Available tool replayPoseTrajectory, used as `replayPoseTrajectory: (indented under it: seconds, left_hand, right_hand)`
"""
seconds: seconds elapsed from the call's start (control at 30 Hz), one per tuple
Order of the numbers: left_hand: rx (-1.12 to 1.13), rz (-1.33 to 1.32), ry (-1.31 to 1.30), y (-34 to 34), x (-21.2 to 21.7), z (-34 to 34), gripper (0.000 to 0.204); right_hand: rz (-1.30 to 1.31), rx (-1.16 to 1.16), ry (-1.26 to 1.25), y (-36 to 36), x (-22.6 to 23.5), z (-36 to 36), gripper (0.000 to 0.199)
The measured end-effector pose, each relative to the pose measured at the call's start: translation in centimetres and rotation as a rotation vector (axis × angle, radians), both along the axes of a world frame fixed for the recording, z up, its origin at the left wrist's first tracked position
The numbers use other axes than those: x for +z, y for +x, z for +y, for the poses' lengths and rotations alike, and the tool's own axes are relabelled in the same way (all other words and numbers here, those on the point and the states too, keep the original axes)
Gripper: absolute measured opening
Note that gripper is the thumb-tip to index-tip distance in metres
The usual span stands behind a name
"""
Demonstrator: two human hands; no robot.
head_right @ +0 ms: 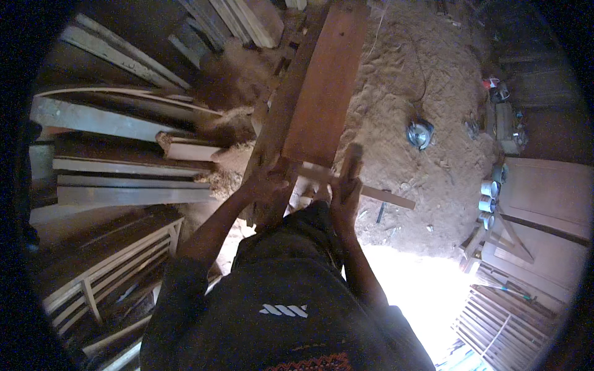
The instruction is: The person smooths a wooden plank with an electric sander, then measures and marks it with a square. They assemble a small wooden cross-shaped piece using a hammer and square, then attach it to the plank. The person repeatedly checks alignment and hammers the joint into place.
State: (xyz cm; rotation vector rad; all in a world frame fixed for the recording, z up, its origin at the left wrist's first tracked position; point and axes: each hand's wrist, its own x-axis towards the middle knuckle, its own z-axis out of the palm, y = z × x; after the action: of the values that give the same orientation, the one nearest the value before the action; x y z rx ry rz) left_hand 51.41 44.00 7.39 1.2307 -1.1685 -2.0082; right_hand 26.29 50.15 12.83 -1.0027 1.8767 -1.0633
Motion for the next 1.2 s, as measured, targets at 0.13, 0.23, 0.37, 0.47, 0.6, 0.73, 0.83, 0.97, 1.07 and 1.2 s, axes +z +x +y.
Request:
replayPoseTrajectory:
  seconds: [0.13, 0.23, 0.37, 0.47, 0.6, 0.73, 0.83, 0.97, 1.07, 1.2]
  left_hand:
    - [-0.030, 0.020, 0.040, 0.0, -0.5, -0.5, 0.107]
    - [-0.062, -0.040, -0.048, -0.3, -0.3, -0.6, 0.110]
    - [-0.012, -0.057, -0.020, -0.1, 1.2, 0.2, 0.112]
    - [-0.126, -0.142, -0.011, 0.3, 2.8, -0.4, 0.116]
    - [-0.338, -0.582, -0.192, 0.1, 4.7, -4.2, 0.108]
    - [0.047, -0.551, -0.359, -3.3, 5.4, -11.0, 0.097]
    - [0.440, -0.664, -0.603, -9.5, 4.1, -14.1, 0.095]
    - [0.378, -0.603, -0.499, -12.8, 3.0, -13.9, 0.101]
    - [0.312, -0.742, -0.493, -12.8, 3.6, -12.7, 0.104]
    - [0.232, -0.822, -0.462, -12.2, 4.9, -12.8, 0.104]
  right_hand:
    - [0.248, 0.017, -0.064, 1.4, -0.1, -0.6, 0.064]
    - [0.248, -0.004, -0.023, 2.4, -0.5, -2.6, 0.070]
    - [0.312, 0.031, -0.166, 0.7, -0.8, -8.6, 0.067]
    - [0.265, 0.090, -0.350, -2.2, -2.2, -15.5, 0.065]
    - [0.172, 0.069, -0.309, -4.1, -4.9, -19.0, 0.066]
    - [0.081, 0.131, -0.249, -3.9, -4.4, -18.0, 0.071]
    - [0.109, 0.097, -0.174, -3.3, -2.6, -17.2, 0.071]
    - [0.244, 0.075, -0.017, -4.0, -1.4, -19.9, 0.074]
    - [0.288, 0.107, -0.184, -7.1, -2.1, -29.2, 0.074]
    - [0.296, 0.072, -0.338, -12.6, -3.1, -46.8, 0.064]
